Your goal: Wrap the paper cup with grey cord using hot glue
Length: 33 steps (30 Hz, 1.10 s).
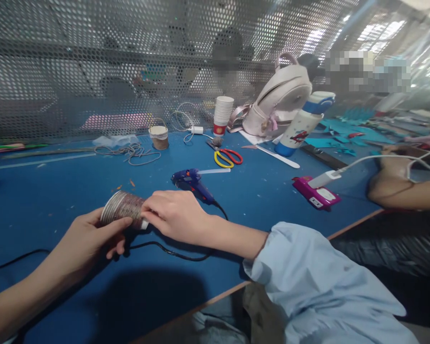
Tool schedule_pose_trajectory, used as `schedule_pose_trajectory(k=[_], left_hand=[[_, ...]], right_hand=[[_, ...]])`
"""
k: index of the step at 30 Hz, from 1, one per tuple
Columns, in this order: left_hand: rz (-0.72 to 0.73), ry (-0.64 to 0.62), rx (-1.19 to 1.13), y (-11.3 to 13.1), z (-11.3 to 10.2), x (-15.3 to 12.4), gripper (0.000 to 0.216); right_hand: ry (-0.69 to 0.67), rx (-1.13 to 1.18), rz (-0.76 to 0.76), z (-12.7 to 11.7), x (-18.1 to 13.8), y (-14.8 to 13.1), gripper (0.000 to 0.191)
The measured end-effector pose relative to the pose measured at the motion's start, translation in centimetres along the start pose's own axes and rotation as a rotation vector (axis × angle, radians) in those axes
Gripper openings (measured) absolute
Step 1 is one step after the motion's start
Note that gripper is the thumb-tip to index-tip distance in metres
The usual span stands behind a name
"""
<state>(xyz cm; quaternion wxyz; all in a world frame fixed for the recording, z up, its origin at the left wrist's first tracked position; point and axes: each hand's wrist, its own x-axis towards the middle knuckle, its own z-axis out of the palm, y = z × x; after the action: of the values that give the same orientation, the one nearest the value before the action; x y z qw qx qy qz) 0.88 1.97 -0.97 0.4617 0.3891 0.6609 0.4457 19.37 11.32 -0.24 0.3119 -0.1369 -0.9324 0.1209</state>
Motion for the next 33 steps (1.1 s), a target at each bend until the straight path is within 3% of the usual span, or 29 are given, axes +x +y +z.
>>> schedule_pose_trajectory(k=[33], left_hand=[[0.04,-0.103,0.017,-0.7,-0.5,0.0,0.028]], right_hand=[[-0.003,-0.024,-0.04,-0.7,-0.4,1.1,0.022]])
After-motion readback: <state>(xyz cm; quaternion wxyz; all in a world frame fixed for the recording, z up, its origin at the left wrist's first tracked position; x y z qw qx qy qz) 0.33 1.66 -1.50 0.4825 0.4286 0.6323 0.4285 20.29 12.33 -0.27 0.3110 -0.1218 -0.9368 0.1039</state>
